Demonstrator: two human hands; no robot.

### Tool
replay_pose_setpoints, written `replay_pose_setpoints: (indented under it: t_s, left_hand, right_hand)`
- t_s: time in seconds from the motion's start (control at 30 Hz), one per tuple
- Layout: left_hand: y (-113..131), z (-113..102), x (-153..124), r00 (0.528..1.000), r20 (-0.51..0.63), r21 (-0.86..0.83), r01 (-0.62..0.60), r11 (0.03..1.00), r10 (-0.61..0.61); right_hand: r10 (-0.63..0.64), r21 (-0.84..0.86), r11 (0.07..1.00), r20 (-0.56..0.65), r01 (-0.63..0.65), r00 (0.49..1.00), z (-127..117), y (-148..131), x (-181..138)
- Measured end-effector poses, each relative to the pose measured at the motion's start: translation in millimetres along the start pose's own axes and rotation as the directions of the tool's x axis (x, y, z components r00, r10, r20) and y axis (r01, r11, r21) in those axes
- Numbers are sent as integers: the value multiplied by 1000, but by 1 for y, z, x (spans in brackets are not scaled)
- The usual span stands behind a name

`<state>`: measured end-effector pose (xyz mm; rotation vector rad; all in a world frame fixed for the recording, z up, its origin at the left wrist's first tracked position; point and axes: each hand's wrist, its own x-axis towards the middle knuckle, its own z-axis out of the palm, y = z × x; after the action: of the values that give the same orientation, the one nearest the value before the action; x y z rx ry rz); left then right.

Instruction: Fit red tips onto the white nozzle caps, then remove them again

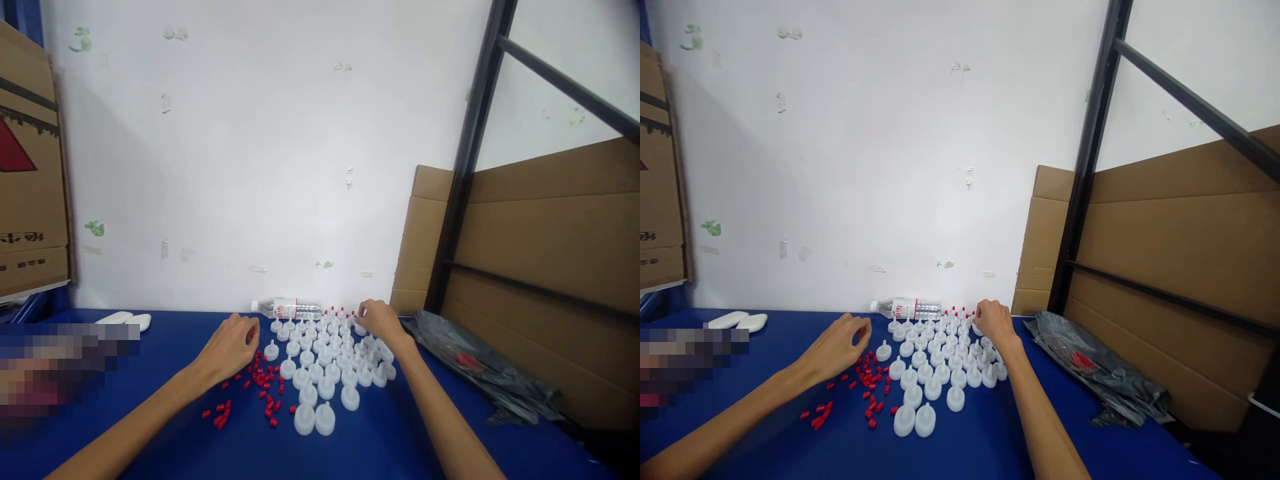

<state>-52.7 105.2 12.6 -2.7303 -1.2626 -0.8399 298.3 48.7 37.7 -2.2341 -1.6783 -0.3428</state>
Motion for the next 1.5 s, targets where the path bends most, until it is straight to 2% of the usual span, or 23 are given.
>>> replay_pose_setpoints:
  t_s: [0.23,0.43,0.67,0.73,0.83,0.97,1.13,1.27,1.33,1.4,1.5]
  left_hand:
    - [4,-3,0,997,76,10,-6,1000,5]
    - [4,-1,1,996,89,5,-13,1000,13]
    - [5,-4,2,1000,-12,-30,-4,1000,3]
    - [5,-6,2,999,-43,-29,-2,1000,1]
    - [6,-7,1,998,-68,-30,-2,1000,0]
    - [9,-9,-1,997,-77,-54,-17,998,13]
    - [19,-9,-5,989,-110,-130,-114,985,100]
    - [25,-7,-9,986,-106,-101,-138,985,127]
    - [27,-6,-10,981,-85,-77,-183,980,177]
    - [28,-5,-10,966,-59,-77,-256,963,252]
    - [31,-5,-9,960,-46,-127,-278,952,275]
  right_hand:
    - [-22,-11,1000,176,25,984,9,2,-1]
    - [-15,-25,999,157,20,987,3,6,4]
    - [-54,-14,998,243,59,969,16,2,-1]
    - [-57,-17,998,203,61,977,15,0,-2]
    - [-77,-4,997,68,78,995,5,-4,-3]
    - [-190,70,978,-71,195,979,-12,-17,-6]
    - [-423,168,882,-128,440,897,-19,-63,-25]
    - [-691,126,691,-172,712,702,-20,-111,-51]
    - [-769,88,609,-176,788,614,-20,-128,-61]
    - [-792,72,575,-201,815,576,-20,-136,-66]
    - [-790,87,564,-231,821,568,-16,-135,-62]
